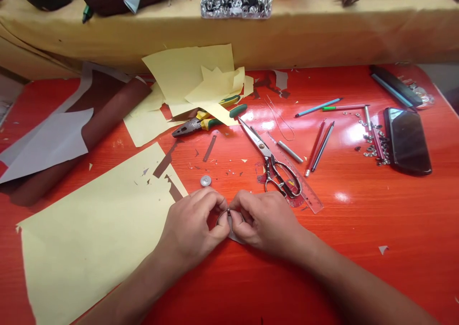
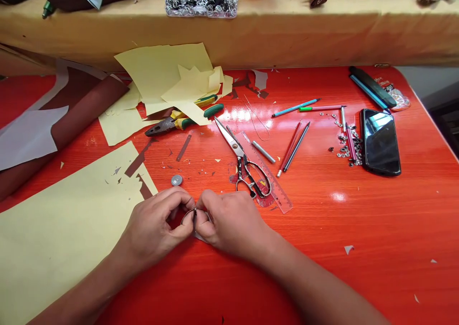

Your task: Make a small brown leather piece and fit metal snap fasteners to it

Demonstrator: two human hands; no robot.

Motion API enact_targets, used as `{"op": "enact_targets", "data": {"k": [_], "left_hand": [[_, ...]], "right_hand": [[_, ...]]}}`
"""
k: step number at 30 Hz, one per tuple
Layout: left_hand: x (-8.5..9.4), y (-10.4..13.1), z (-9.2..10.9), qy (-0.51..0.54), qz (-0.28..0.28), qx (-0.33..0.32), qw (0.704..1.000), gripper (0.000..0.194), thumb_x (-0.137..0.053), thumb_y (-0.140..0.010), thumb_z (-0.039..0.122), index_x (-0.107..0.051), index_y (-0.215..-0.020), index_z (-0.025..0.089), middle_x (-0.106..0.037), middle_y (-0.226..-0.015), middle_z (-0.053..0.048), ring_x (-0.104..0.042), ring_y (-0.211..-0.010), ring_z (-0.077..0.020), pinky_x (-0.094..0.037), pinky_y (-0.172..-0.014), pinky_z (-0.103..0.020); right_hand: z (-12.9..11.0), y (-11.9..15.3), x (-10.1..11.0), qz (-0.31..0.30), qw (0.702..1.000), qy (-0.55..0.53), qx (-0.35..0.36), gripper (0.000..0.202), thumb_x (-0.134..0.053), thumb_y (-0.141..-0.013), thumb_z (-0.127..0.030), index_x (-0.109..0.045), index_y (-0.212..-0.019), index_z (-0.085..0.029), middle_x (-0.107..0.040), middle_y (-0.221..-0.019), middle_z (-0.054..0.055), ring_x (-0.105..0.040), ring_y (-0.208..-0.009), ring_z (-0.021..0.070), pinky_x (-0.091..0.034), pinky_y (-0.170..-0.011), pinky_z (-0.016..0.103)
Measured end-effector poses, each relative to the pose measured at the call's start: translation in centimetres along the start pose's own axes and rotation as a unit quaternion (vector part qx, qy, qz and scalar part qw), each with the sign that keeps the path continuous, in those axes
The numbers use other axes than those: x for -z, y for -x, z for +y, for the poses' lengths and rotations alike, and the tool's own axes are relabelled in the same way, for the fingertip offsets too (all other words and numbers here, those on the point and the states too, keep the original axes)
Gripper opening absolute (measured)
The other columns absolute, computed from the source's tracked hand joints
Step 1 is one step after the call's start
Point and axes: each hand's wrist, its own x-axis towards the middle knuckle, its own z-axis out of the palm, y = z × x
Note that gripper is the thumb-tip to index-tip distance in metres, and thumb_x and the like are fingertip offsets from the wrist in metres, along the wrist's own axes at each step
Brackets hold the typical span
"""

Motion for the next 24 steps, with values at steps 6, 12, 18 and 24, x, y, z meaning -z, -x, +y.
{"op": "enact_targets", "data": {"k": [6, 12, 18, 24], "left_hand": [[0.2, -0.1, 0.2, 0.03, -0.018, 0.029, 0.999, 0.004, -0.058, -0.082, 0.023, -0.061, -0.08, 0.022, -0.068, -0.078, 0.002, -0.058, -0.067, -0.0145, -0.04, -0.061, -0.027], [0.0, -0.1, -0.5, 0.137, -0.012, 0.067, 0.988, 0.007, -0.063, -0.085, 0.028, -0.064, -0.083, 0.021, -0.063, -0.076, 0.002, -0.054, -0.064, -0.013, -0.041, -0.059, -0.025], [-0.3, -0.5, -1.4, 0.338, 0.066, 0.092, 0.934, 0.02, -0.07, -0.089, 0.038, -0.065, -0.092, 0.019, -0.065, -0.081, 0.0, -0.061, -0.069, -0.0139, -0.05, -0.063, -0.024], [-0.8, -0.4, -1.2, 0.347, 0.101, 0.067, 0.93, 0.022, -0.07, -0.092, 0.04, -0.064, -0.097, 0.019, -0.066, -0.087, 0.0, -0.06, -0.071, -0.0129, -0.051, -0.063, -0.024]], "right_hand": [[-0.1, 0.0, 0.3, 0.016, 1.0, -0.003, -0.004, 0.007, -0.062, -0.088, -0.025, -0.068, -0.087, -0.021, -0.063, -0.059, -0.004, -0.05, -0.053, 0.0121, -0.018, -0.059, 0.028], [0.2, -0.1, 0.5, 0.051, 0.991, -0.125, 0.013, 0.013, -0.06, -0.095, -0.027, -0.07, -0.092, -0.021, -0.061, -0.063, -0.004, -0.052, -0.056, 0.0116, -0.03, -0.059, 0.026], [0.5, 0.0, 0.8, 0.114, 0.969, -0.219, 0.007, 0.02, -0.058, -0.1, -0.039, -0.065, -0.096, -0.02, -0.063, -0.073, -0.001, -0.056, -0.065, 0.0143, -0.039, -0.062, 0.027], [0.2, 0.2, 0.7, 0.092, 0.976, -0.198, 0.003, 0.03, -0.06, -0.098, -0.051, -0.063, -0.102, -0.021, -0.065, -0.083, 0.0, -0.055, -0.067, 0.015, -0.037, -0.063, 0.029]]}}
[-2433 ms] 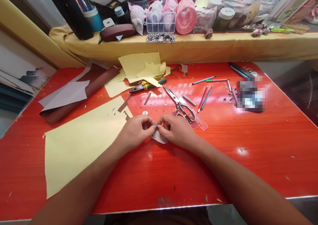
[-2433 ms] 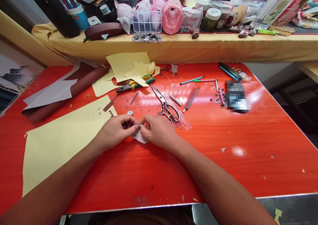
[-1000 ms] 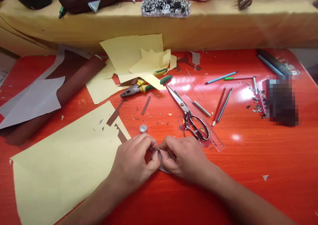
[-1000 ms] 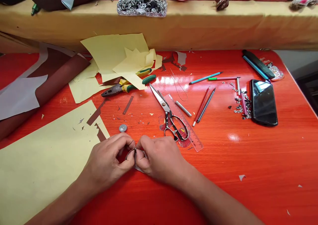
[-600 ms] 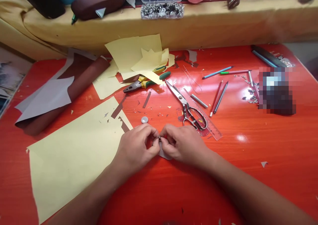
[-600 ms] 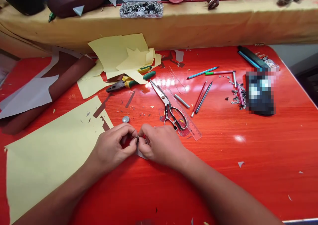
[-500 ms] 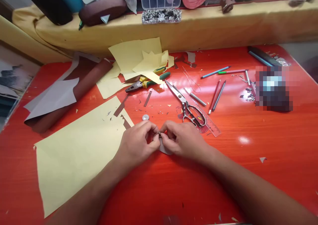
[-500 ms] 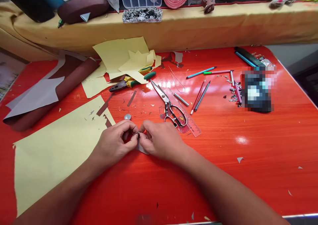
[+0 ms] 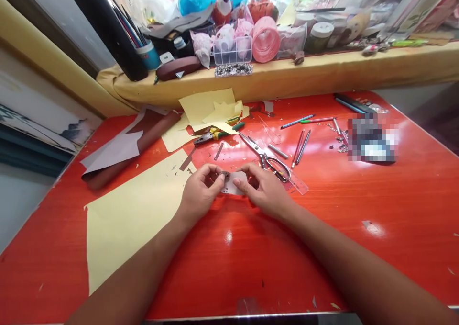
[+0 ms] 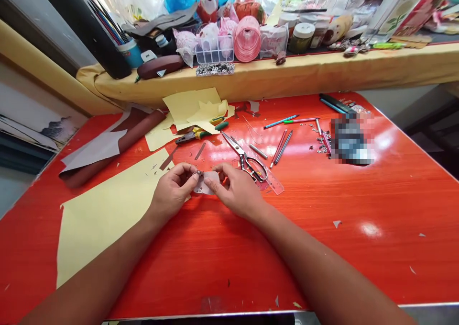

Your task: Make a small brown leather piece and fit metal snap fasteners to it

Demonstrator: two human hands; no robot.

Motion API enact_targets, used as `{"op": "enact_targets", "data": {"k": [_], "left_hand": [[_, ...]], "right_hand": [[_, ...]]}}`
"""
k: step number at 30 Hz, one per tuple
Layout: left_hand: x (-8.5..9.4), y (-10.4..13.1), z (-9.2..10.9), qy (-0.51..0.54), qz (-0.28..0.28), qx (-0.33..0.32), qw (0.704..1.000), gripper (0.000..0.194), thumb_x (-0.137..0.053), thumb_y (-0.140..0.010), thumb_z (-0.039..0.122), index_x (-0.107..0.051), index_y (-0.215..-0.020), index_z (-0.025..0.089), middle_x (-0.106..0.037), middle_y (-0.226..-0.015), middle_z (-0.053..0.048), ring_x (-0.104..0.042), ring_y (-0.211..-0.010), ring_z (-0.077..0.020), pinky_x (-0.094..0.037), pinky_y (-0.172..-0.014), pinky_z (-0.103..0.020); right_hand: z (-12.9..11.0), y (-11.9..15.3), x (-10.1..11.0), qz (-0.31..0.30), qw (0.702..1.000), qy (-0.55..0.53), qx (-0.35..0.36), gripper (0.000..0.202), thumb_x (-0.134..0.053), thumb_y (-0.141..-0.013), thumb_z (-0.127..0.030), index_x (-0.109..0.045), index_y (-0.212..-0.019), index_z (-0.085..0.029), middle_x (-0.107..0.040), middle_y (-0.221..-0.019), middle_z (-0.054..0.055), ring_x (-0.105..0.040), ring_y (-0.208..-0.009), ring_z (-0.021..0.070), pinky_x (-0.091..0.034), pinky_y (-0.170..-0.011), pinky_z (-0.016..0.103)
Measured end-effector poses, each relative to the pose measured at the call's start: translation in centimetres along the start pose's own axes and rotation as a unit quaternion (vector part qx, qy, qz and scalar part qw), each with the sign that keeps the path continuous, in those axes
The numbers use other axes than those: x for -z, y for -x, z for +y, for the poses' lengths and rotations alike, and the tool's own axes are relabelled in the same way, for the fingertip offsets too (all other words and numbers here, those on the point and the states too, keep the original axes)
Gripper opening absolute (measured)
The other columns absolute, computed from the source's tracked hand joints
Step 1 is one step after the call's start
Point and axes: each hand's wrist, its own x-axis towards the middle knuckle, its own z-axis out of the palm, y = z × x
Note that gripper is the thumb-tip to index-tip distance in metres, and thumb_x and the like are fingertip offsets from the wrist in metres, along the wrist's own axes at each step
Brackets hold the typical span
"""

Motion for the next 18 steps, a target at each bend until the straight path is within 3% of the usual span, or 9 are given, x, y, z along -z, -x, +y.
{"op": "enact_targets", "data": {"k": [5, 9, 13, 18], "left_hand": [[-0.27, 0.09, -0.23, -0.042, -0.023, -0.022, 0.999, 0.02, -0.069, -0.093, 0.037, -0.064, -0.1, 0.02, -0.065, -0.084, 0.0, -0.059, -0.07, -0.0136, -0.05, -0.063, -0.025], [-0.06, -0.01, -0.39, -0.123, -0.029, -0.069, 0.99, 0.02, -0.069, -0.093, 0.035, -0.069, -0.108, 0.022, -0.067, -0.092, -0.002, -0.06, -0.075, -0.0148, -0.05, -0.066, -0.026], [0.11, 0.0, -0.3, -0.193, -0.036, -0.125, 0.973, 0.008, -0.066, -0.092, 0.028, -0.07, -0.097, 0.023, -0.066, -0.092, -0.001, -0.06, -0.075, -0.0145, -0.049, -0.067, -0.027], [-0.11, 0.16, -0.14, -0.262, -0.009, -0.11, 0.959, 0.005, -0.065, -0.088, 0.024, -0.066, -0.093, 0.023, -0.066, -0.085, 0.002, -0.058, -0.069, -0.0132, -0.046, -0.065, -0.027]], "right_hand": [[0.13, -0.02, -0.35, 0.006, 0.995, 0.104, -0.001, 0.029, -0.061, -0.094, -0.034, -0.045, -0.073, -0.022, -0.05, -0.066, -0.003, -0.042, -0.06, 0.0133, -0.023, -0.058, 0.03], [0.1, 0.05, -0.36, 0.006, 0.994, 0.11, 0.001, 0.031, -0.06, -0.093, -0.033, -0.039, -0.072, -0.022, -0.046, -0.063, -0.004, -0.041, -0.059, 0.0129, -0.02, -0.058, 0.03], [-0.03, 0.25, -0.34, 0.001, 0.992, 0.122, 0.007, 0.033, -0.06, -0.094, -0.035, -0.039, -0.072, -0.022, -0.047, -0.063, -0.005, -0.042, -0.059, 0.0125, -0.018, -0.059, 0.03], [-0.06, 0.25, -0.4, -0.013, 0.991, 0.129, 0.018, 0.034, -0.062, -0.094, -0.033, -0.042, -0.071, -0.021, -0.049, -0.062, -0.005, -0.043, -0.058, 0.012, -0.019, -0.06, 0.029]]}}
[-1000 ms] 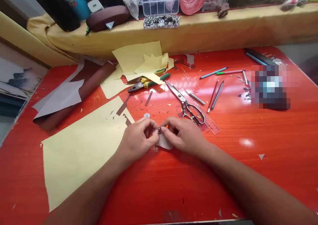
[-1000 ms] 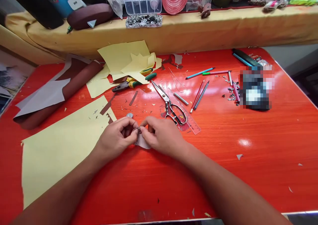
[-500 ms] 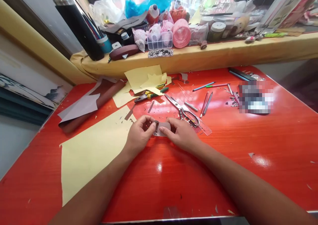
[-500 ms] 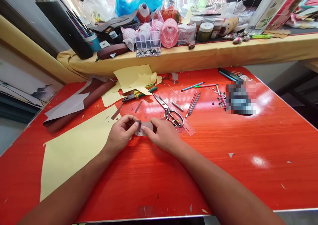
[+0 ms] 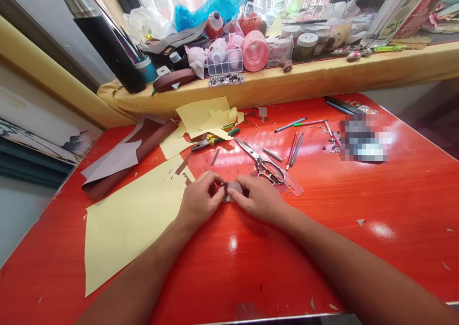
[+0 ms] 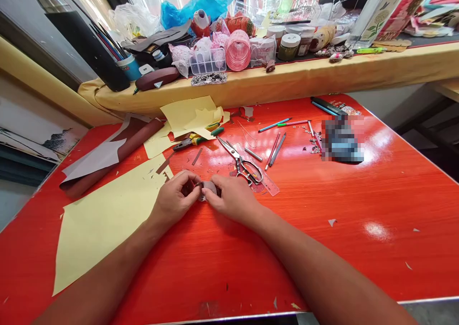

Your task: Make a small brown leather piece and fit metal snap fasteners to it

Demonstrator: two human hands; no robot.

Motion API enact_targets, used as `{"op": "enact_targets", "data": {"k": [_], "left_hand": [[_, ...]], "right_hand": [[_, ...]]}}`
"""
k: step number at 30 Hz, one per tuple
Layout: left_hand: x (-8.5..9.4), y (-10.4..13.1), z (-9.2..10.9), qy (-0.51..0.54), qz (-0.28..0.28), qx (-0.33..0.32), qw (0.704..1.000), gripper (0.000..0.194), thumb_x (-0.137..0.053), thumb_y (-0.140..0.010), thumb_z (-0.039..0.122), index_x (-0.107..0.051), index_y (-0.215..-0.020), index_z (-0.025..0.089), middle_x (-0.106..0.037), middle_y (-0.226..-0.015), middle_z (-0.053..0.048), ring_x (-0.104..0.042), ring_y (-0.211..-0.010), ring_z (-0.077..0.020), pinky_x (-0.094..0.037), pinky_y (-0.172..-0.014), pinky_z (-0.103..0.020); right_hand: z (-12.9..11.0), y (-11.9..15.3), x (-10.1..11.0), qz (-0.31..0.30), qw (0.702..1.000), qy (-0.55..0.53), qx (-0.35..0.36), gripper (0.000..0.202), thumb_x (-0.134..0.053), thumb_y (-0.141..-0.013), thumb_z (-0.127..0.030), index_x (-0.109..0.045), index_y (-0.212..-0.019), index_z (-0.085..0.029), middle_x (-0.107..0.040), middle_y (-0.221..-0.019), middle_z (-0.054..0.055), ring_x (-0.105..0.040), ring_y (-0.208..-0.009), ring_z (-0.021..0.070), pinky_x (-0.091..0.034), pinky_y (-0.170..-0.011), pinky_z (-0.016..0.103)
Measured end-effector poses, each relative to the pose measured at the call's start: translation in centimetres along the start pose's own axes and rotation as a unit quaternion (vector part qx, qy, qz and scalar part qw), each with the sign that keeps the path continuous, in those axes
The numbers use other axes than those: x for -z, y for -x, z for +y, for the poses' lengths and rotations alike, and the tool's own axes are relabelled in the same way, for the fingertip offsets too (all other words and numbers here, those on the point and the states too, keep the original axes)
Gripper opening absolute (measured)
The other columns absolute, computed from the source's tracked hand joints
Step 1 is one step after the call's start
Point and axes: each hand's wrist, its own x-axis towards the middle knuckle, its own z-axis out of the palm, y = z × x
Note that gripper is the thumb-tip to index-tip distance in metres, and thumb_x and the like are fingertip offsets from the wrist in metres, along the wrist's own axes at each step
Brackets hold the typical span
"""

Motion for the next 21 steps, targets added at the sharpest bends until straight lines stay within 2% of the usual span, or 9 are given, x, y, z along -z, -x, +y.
{"op": "enact_targets", "data": {"k": [5, 10, 13, 21], "left_hand": [[-0.21, 0.13, 0.6, 0.005, 0.004, 0.065, 0.998, 0.007, -0.065, -0.085, 0.026, -0.063, -0.091, 0.024, -0.066, -0.076, 0.005, -0.057, -0.064, -0.0139, -0.043, -0.063, -0.026], [-0.24, 0.2, 0.86, -0.019, -0.001, 0.053, 0.998, 0.017, -0.063, -0.087, 0.027, -0.067, -0.104, 0.026, -0.068, -0.077, 0.005, -0.058, -0.063, -0.0144, -0.042, -0.064, -0.026], [-0.21, 0.21, 0.82, -0.042, -0.003, 0.036, 0.998, 0.011, -0.06, -0.09, 0.027, -0.068, -0.097, 0.025, -0.066, -0.073, 0.005, -0.056, -0.061, -0.0142, -0.04, -0.062, -0.026], [-0.08, 0.11, 0.5, 0.017, -0.014, 0.029, 0.999, 0.021, -0.052, -0.095, 0.023, -0.073, -0.094, 0.025, -0.074, -0.084, 0.003, -0.061, -0.07, -0.015, -0.044, -0.069, -0.025]], "right_hand": [[-0.05, -0.05, -0.01, -0.007, 1.0, 0.002, -0.002, 0.035, -0.064, -0.094, -0.031, -0.041, -0.069, -0.021, -0.049, -0.06, -0.005, -0.042, -0.057, 0.0115, -0.02, -0.06, 0.028], [-0.19, -0.03, -0.03, -0.014, 1.0, -0.004, -0.004, 0.034, -0.063, -0.095, -0.033, -0.043, -0.07, -0.022, -0.051, -0.061, -0.004, -0.043, -0.058, 0.0125, -0.022, -0.059, 0.028], [-0.2, -0.03, -0.08, -0.012, 1.0, 0.002, -0.001, 0.035, -0.064, -0.095, -0.033, -0.043, -0.069, -0.022, -0.051, -0.061, -0.004, -0.044, -0.058, 0.0126, -0.021, -0.059, 0.029], [-0.17, 0.12, -0.04, -0.015, 1.0, -0.005, 0.007, 0.03, -0.065, -0.096, -0.029, -0.049, -0.071, -0.021, -0.056, -0.063, -0.004, -0.047, -0.059, 0.012, -0.024, -0.06, 0.027]]}}
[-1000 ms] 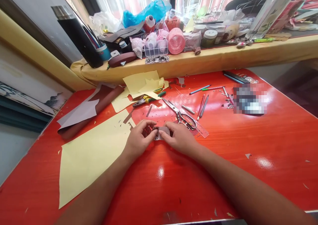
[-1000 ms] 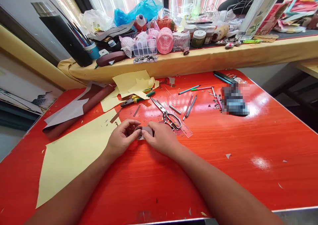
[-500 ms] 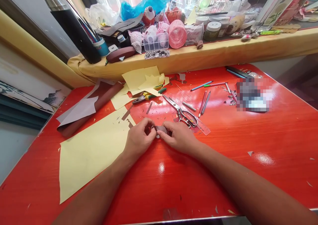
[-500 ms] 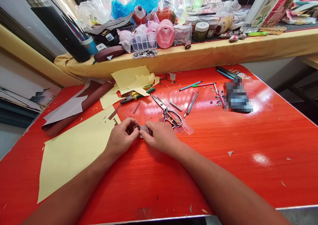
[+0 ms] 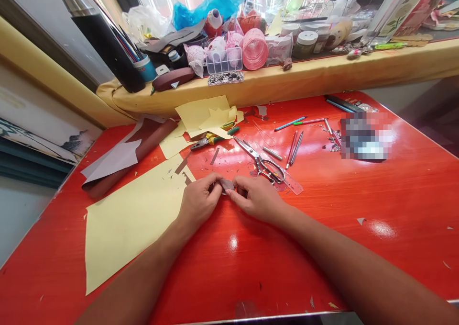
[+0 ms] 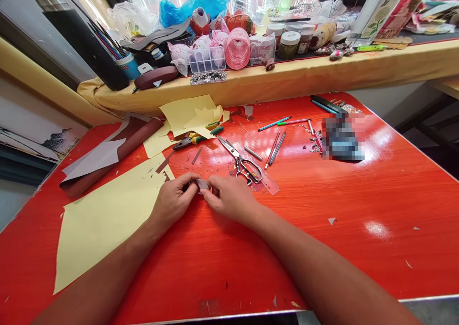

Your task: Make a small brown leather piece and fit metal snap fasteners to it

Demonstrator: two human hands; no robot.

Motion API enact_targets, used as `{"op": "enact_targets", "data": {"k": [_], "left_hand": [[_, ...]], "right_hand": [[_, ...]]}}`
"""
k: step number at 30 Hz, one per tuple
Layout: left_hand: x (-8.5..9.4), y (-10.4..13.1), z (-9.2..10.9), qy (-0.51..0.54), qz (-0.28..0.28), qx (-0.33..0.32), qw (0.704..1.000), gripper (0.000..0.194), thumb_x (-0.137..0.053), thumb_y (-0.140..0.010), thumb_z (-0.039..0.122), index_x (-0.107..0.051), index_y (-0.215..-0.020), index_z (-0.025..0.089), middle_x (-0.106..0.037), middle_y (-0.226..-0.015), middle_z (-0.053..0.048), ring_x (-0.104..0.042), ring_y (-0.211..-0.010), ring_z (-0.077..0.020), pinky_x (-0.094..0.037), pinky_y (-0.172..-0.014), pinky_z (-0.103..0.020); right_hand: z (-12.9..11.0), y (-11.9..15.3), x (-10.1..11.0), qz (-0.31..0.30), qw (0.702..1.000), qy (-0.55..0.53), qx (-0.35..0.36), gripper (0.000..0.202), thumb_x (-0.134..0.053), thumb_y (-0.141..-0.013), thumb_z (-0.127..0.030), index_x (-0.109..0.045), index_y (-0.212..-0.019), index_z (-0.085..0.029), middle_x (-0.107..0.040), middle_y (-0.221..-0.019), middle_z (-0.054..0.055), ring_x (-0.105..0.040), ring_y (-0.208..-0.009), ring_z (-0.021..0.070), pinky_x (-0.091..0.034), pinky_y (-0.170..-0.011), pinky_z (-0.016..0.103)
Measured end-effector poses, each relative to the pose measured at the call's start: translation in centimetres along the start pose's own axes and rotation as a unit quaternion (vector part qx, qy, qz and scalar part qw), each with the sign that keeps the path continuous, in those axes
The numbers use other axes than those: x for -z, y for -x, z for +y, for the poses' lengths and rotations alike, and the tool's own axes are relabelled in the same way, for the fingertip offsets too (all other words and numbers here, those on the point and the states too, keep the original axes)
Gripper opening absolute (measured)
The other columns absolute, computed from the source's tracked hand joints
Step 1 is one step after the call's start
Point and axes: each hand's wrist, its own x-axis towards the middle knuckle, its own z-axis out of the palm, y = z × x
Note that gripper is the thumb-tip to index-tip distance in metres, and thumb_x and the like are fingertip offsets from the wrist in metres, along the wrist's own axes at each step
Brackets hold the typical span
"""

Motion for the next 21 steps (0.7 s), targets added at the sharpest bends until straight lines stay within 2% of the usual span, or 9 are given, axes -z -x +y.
{"op": "enact_targets", "data": {"k": [4, 7, 10, 13, 17, 21], "left_hand": [[0.06, -0.1, -0.01, 0.023, 0.0, 0.013, 1.0, 0.019, -0.055, -0.095, 0.026, -0.074, -0.096, 0.024, -0.075, -0.085, 0.002, -0.063, -0.073, -0.0154, -0.046, -0.07, -0.025], [0.29, -0.3, 0.05, 0.098, 0.02, 0.053, 0.994, 0.016, -0.057, -0.092, 0.026, -0.072, -0.092, 0.023, -0.073, -0.079, 0.002, -0.062, -0.068, -0.0146, -0.047, -0.065, -0.025], [0.65, -0.51, 0.09, 0.188, 0.042, 0.107, 0.975, 0.013, -0.061, -0.087, 0.028, -0.071, -0.092, 0.022, -0.066, -0.066, 0.003, -0.054, -0.053, -0.0127, -0.044, -0.051, -0.023], [0.92, -0.63, 0.11, 0.266, 0.036, 0.14, 0.953, 0.017, -0.064, -0.083, 0.032, -0.072, -0.094, 0.022, -0.058, -0.056, 0.005, -0.049, -0.044, -0.0123, -0.039, -0.041, -0.022], [0.98, -0.66, 0.15, 0.337, 0.035, 0.143, 0.93, 0.021, -0.072, -0.083, 0.037, -0.072, -0.095, 0.02, -0.057, -0.054, 0.005, -0.05, -0.044, -0.0115, -0.041, -0.042, -0.022], [0.88, -0.57, 0.29, 0.345, 0.005, 0.132, 0.929, 0.029, -0.076, -0.085, 0.044, -0.073, -0.099, 0.019, -0.062, -0.061, 0.003, -0.053, -0.047, -0.0108, -0.045, -0.045, -0.023]], "right_hand": [[0.1, 0.09, -0.03, 0.002, 1.0, -0.014, 0.002, 0.024, -0.067, -0.096, -0.03, -0.057, -0.076, -0.021, -0.06, -0.065, -0.004, -0.049, -0.059, 0.0119, -0.026, -0.06, 0.027], [0.23, 0.11, -0.07, 0.001, 0.999, -0.045, 0.003, 0.013, -0.068, -0.098, -0.033, -0.067, -0.092, -0.022, -0.063, -0.067, -0.005, -0.052, -0.059, 0.0121, -0.03, -0.061, 0.026], [0.27, 0.13, -0.07, 0.002, 0.998, -0.067, 0.008, 0.021, -0.07, -0.098, -0.04, -0.069, -0.109, -0.022, -0.066, -0.072, -0.004, -0.057, -0.062, 0.0131, -0.034, -0.062, 0.026], [0.3, 0.14, -0.09, 0.004, 0.998, -0.069, 0.009, 0.033, -0.072, -0.097, -0.043, -0.065, -0.121, -0.023, -0.069, -0.08, -0.003, -0.061, -0.066, 0.0141, -0.037, -0.064, 0.027], [0.45, 0.08, -0.16, 0.024, 0.997, -0.076, 0.001, 0.039, -0.071, -0.097, -0.043, -0.061, -0.129, -0.023, -0.07, -0.084, -0.002, -0.062, -0.066, 0.0146, -0.039, -0.065, 0.027], [0.49, 0.03, -0.16, 0.02, 0.997, -0.077, 0.0, 0.036, -0.07, -0.098, -0.04, -0.063, -0.129, -0.023, -0.07, -0.082, -0.002, -0.062, -0.068, 0.015, -0.039, -0.065, 0.027]]}}
